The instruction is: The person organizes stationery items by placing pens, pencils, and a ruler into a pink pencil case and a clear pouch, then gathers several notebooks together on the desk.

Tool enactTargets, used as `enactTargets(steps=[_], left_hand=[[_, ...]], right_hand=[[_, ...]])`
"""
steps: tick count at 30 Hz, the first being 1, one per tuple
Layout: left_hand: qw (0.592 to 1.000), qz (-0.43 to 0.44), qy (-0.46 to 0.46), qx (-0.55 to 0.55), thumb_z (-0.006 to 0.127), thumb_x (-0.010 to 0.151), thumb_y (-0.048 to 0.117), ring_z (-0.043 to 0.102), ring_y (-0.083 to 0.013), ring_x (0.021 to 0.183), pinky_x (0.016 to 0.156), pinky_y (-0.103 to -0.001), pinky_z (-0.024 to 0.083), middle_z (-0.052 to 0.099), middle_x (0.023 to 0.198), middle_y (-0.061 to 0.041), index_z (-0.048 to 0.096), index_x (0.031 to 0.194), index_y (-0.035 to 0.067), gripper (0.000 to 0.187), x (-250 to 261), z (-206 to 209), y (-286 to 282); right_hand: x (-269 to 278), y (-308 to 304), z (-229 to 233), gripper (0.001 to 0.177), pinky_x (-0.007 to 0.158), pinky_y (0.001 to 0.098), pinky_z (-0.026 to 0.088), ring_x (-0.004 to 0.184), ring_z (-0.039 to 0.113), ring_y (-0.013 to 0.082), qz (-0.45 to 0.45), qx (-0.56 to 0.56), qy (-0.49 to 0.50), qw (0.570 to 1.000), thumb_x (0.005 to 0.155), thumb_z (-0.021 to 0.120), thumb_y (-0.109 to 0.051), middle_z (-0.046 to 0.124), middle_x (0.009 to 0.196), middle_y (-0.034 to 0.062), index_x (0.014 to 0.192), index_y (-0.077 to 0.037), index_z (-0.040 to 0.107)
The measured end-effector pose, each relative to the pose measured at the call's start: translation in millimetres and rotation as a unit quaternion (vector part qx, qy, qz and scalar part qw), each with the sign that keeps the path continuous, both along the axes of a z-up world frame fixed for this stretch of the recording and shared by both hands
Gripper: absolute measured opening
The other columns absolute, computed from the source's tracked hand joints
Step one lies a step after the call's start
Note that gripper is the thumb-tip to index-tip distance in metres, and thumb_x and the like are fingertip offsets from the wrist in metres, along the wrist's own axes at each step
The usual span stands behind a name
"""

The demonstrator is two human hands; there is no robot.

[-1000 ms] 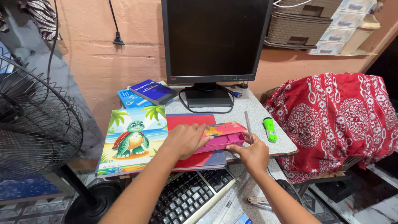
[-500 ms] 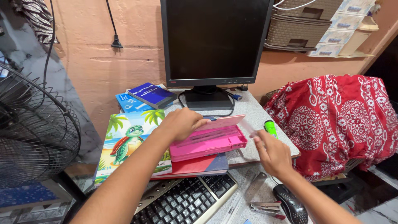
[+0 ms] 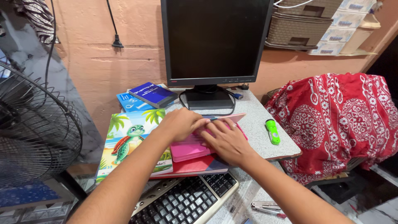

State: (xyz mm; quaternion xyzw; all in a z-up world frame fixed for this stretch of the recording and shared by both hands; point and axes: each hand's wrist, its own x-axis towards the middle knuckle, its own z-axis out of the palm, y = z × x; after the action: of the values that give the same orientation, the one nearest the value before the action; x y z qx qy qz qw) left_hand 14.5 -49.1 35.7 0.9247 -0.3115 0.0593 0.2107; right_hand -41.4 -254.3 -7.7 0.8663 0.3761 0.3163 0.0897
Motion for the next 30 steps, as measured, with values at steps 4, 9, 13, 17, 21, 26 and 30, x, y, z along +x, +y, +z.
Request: enactTargets(steps=[4, 9, 13, 17, 21, 26, 30], left_hand=[[1.000, 0.006, -0.022, -0.002, 0.052, 0.095, 0.056, 0.071, -0.0363, 0.086, 0.076, -0.051, 0.055, 0.077, 0.087, -0.009, 0.080, 0.100, 0.025, 0.042, -5.9, -4.4, 1.5], [0.999, 0.016, -0.039, 0.018, 0.051, 0.095, 0.059, 0.071, -0.0368, 0.085, 0.076, -0.052, 0.055, 0.076, 0.086, -0.011, 0.080, 0.106, 0.028, 0.044, -13.6, -6.8, -0.2], [0.998, 0.015, -0.060, 0.022, 0.051, 0.095, 0.060, 0.071, -0.0382, 0.083, 0.074, -0.053, 0.055, 0.075, 0.085, -0.013, 0.079, 0.110, 0.029, 0.045, -22.2, -12.4, 0.3], [0.998, 0.010, -0.064, 0.017, 0.051, 0.094, 0.060, 0.071, -0.0384, 0.082, 0.074, -0.052, 0.056, 0.075, 0.085, -0.014, 0.079, 0.111, 0.029, 0.045, -22.9, -13.0, 0.2], [0.997, 0.008, -0.073, 0.016, 0.052, 0.094, 0.060, 0.071, -0.0383, 0.082, 0.072, -0.053, 0.055, 0.075, 0.085, -0.013, 0.079, 0.111, 0.028, 0.045, -25.7, -13.3, 0.4], [0.997, 0.012, -0.072, 0.022, 0.053, 0.093, 0.061, 0.071, -0.0372, 0.081, 0.072, -0.052, 0.055, 0.075, 0.082, -0.014, 0.078, 0.113, 0.027, 0.046, -32.6, -19.2, 3.4], [0.995, -0.009, -0.094, 0.012, 0.061, 0.089, 0.058, 0.071, -0.0343, 0.090, 0.075, -0.050, 0.056, 0.076, 0.098, -0.010, 0.076, 0.117, 0.025, 0.046, -36.0, -32.7, 4.5]], right_hand=[[-10.2, -26.6, -8.0, 0.041, 0.101, 0.0452, 0.042, 0.114, 0.057, 0.0276, -0.020, 0.058, -0.073, 0.995, 0.089, 0.059, -0.024, 0.062, 0.122, 0.0088, 0.129, -0.015, 0.061], [-17.8, -62.2, -4.4, 0.036, 0.092, 0.0449, 0.041, 0.106, 0.058, 0.0301, -0.128, 0.123, -0.037, 0.983, 0.088, 0.067, -0.022, 0.062, 0.116, 0.0082, 0.122, -0.013, 0.064], [-24.2, -76.9, -3.4, 0.029, 0.092, 0.0426, 0.040, 0.106, 0.058, 0.0261, -0.127, 0.115, 0.031, 0.985, 0.084, 0.066, -0.017, 0.064, 0.114, 0.0021, 0.113, -0.019, 0.067], [-28.9, -64.7, -2.2, 0.036, 0.093, 0.0452, 0.040, 0.105, 0.057, 0.0281, -0.014, 0.063, 0.048, 0.997, 0.084, 0.066, -0.018, 0.062, 0.114, 0.0090, 0.120, -0.013, 0.066], [-32.9, -50.6, 2.1, 0.039, 0.094, 0.0490, 0.039, 0.104, 0.055, 0.0324, -0.034, 0.058, 0.050, 0.996, 0.080, 0.069, -0.022, 0.060, 0.112, 0.0132, 0.117, -0.011, 0.066], [-32.7, -50.2, 6.2, 0.040, 0.097, 0.0451, 0.042, 0.112, 0.055, 0.0304, -0.141, 0.121, 0.061, 0.981, 0.080, 0.070, -0.021, 0.059, 0.118, 0.0086, 0.119, -0.011, 0.062], [-29.1, -54.5, 16.7, 0.070, 0.104, 0.0468, 0.040, 0.122, 0.051, 0.0369, -0.122, 0.129, 0.120, 0.977, 0.069, 0.073, -0.021, 0.055, 0.132, 0.0165, 0.133, -0.004, 0.051]])
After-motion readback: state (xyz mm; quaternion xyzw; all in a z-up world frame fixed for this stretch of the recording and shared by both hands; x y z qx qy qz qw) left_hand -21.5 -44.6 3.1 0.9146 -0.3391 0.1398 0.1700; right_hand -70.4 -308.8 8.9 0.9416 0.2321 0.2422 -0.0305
